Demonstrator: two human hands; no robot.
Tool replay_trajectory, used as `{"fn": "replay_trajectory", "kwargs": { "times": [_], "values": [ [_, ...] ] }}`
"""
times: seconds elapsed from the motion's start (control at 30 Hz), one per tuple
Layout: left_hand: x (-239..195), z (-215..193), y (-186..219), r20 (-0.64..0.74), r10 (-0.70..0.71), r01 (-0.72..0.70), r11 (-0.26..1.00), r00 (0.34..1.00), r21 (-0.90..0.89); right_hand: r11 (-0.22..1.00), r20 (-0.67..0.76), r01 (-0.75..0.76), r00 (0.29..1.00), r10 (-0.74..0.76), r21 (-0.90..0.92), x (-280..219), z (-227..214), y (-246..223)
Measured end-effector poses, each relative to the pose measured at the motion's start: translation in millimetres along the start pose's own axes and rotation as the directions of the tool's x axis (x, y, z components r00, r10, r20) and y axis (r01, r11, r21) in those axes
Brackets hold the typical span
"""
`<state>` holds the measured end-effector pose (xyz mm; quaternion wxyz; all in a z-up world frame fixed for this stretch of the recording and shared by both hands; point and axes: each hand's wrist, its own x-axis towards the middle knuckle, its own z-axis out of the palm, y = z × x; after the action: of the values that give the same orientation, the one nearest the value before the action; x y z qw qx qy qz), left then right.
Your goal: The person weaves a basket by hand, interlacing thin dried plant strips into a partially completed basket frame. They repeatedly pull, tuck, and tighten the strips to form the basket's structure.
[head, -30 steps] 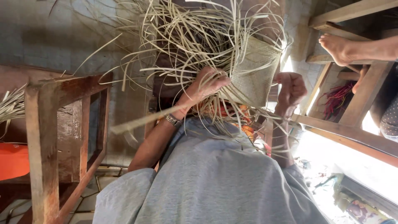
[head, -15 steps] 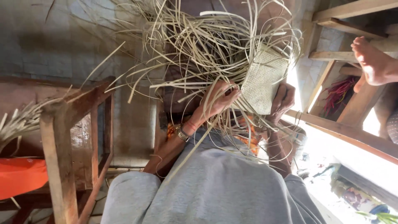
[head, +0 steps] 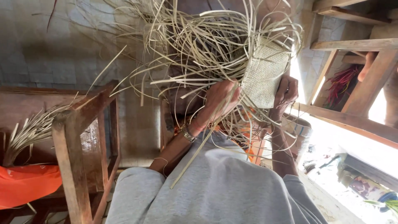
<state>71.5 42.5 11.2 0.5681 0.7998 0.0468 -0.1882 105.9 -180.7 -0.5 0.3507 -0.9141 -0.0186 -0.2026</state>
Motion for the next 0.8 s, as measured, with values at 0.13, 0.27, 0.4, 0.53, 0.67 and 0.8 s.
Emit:
{"fn": "replay_trajectory", "kwargs": {
  "times": [0.13,0.27,0.4,0.53,0.67,0.8],
  "values": [
    [-5,2,-3,0.029,0.04,-0.038,0.997,0.999,-0.068,1.0,0.02,0.013,1.0,-0.013,0.024,-2,-3,-2],
    [-2,3,-4,0.007,0.046,-0.045,0.998,0.999,-0.031,0.996,0.048,-0.003,0.999,0.007,-0.088,17,-15,-34],
    [-15,9,-21,-0.099,0.92,0.157,0.041,0.379,0.987,0.978,0.052,-0.073,0.995,0.084,-0.196,58,9,62],
    [-21,-19,7,-0.281,0.49,-0.44,0.869,0.825,0.225,0.892,0.451,0.083,0.881,0.142,-0.444,71,45,236],
    [-40,-59,31,-0.183,0.202,-0.168,0.968,0.962,0.184,0.995,0.354,-0.02,0.934,0.053,-0.095,95,85,216],
    [-27,-84,8,-0.543,0.372,-0.3,0.928,0.753,0.22,0.994,0.131,0.103,0.986,-0.105,0.017,92,95,191]
  ]
}}
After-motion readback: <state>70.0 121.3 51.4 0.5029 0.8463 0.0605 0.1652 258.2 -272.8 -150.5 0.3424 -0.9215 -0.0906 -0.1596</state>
